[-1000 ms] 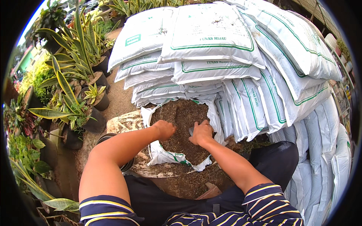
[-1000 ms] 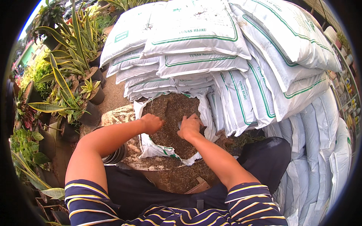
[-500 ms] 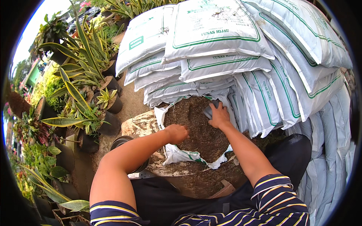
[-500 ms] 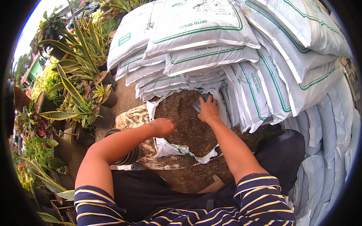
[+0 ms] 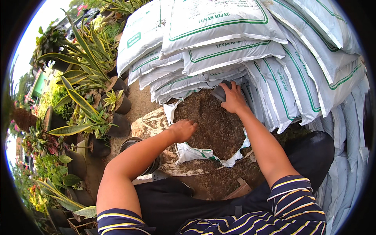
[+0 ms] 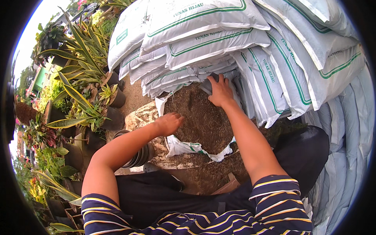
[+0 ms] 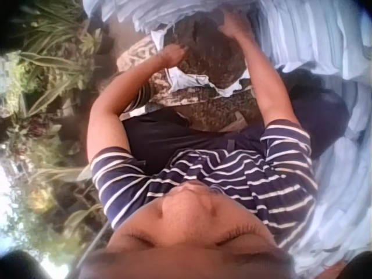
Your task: The person scoops soil from a large white bag using a small grey cup and transfers it into a black plastic pot.
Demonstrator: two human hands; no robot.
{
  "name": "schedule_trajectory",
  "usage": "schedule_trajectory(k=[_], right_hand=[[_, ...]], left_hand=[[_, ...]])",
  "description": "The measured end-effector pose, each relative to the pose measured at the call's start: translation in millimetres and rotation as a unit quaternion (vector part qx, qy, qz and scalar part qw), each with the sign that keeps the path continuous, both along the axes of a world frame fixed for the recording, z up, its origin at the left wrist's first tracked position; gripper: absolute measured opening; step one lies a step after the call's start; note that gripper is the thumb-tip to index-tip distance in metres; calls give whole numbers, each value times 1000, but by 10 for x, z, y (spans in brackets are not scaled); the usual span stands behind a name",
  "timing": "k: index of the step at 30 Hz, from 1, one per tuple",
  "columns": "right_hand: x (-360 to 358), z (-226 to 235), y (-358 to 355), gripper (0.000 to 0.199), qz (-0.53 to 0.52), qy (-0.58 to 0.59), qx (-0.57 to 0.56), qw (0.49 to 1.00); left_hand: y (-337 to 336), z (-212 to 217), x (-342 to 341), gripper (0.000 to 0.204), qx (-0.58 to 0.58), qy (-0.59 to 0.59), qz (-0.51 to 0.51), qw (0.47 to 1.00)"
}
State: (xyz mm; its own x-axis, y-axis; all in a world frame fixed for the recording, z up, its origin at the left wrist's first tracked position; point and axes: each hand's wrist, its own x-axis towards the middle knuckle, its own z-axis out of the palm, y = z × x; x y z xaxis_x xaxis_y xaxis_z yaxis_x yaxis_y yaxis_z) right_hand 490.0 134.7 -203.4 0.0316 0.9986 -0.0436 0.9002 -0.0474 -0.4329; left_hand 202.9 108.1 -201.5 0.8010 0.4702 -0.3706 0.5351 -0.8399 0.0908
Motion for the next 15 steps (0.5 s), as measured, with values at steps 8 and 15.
schedule_trajectory(k=[8,15], right_hand=[[62,-325,138,94,71,47,-140,986],[183,-67,445,94,-11,85,-117,989]], left_hand=[[-222,31,222,26,-14,-3,51,999],[-220,-9,256,35,-8,43,53,998]])
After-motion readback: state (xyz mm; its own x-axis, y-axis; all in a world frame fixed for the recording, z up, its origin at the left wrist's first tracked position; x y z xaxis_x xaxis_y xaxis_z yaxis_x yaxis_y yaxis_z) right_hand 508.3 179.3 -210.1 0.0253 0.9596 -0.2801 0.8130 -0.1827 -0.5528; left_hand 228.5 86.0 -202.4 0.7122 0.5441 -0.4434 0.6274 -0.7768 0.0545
